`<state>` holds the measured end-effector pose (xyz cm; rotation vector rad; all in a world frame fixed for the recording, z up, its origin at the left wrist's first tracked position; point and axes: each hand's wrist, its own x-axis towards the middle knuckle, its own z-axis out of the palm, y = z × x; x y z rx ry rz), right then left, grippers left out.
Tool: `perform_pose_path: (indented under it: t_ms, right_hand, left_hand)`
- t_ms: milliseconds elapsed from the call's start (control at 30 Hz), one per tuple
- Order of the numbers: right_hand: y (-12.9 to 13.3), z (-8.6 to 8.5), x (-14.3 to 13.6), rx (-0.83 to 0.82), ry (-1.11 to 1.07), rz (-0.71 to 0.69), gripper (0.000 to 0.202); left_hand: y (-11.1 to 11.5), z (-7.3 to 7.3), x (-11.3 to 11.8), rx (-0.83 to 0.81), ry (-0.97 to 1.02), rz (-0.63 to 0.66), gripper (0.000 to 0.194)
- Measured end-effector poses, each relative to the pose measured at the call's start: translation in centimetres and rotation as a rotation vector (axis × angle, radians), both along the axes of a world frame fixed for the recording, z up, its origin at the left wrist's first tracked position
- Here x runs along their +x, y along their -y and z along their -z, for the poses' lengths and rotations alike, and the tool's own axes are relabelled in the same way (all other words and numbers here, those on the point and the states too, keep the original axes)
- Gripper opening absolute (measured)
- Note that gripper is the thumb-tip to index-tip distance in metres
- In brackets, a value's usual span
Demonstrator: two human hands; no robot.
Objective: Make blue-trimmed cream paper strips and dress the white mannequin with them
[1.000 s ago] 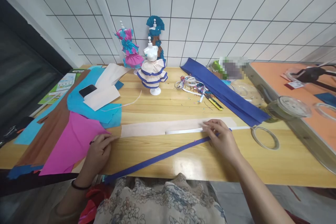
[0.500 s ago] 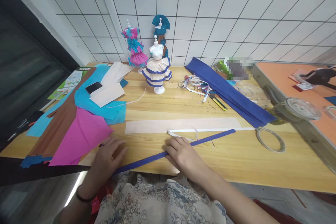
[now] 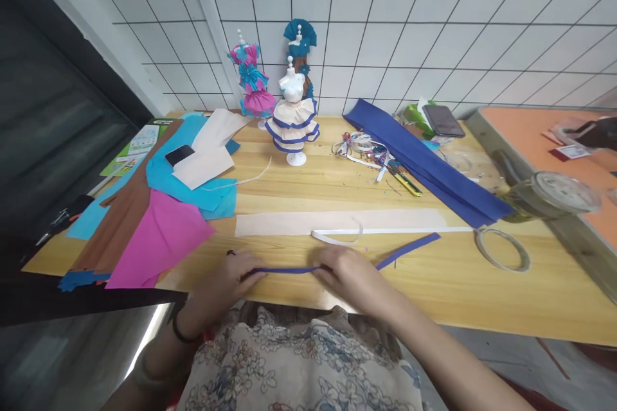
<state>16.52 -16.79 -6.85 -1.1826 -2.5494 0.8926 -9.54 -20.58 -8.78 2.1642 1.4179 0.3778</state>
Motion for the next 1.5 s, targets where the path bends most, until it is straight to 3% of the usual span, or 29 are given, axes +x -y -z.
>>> perform_pose_path:
  t_ms: [200, 367, 500, 633, 800, 900, 1033, 1300, 1500]
  right_hand:
    - [-0.7, -0.6, 1.2, -0.382, -0.135, 0.142, 0.021]
    - [-0.9, 1.1, 1.7, -0.723, -0.284, 0.21, 0.033]
    - [-0.6, 1.6, 2.0, -0.867, -0.258, 0.181, 0.035]
    - [-0.5, 0.6, 1.1, -0.785, -0.198, 0.033, 0.026]
    - [-1.3, -0.5, -3.0, -0.58, -0.205, -0.092, 0.015]
    - [-1.8, 0.0, -6.1, -0.475, -0.208, -0.105, 0.011]
    - [-2.4, 1.2, -8.9, -0.451, -0.225, -0.045, 0.015]
    - [-3.5, 2.0, -8.3, -0.567, -0.2, 0.091, 0.025]
    - [-3.7, 2.5, -7.6, -0.34, -0.148, 0.071, 0.028]
  left_hand:
    - [-2.0, -1.0, -2.9, -0.338, 0.151, -0.04, 0.019]
    - [-2.8, -0.7, -4.9, -0.422, 0.269, -0.08, 0.027]
    - [-2.8, -0.4, -5.2, -0.497, 0.331, -0.106, 0.038]
    - [-2.7, -0.6, -5.2, -0.552, 0.351, -0.11, 0.039]
    - [-2.7, -1.4, -5.3, -0.535, 0.363, -0.092, 0.038]
    - [-2.7, -1.6, -5.5, -0.51, 0.37, -0.098, 0.038]
    - [-2.8, -1.3, -6.2, -0.5, 0.384, -0.145, 0.041]
    - [-2.9, 0.0, -6.9, -0.458, 0.488, -0.383, 0.039]
    - [-2.9, 0.5, -6.1, -0.429, 0.481, -0.46, 0.037]
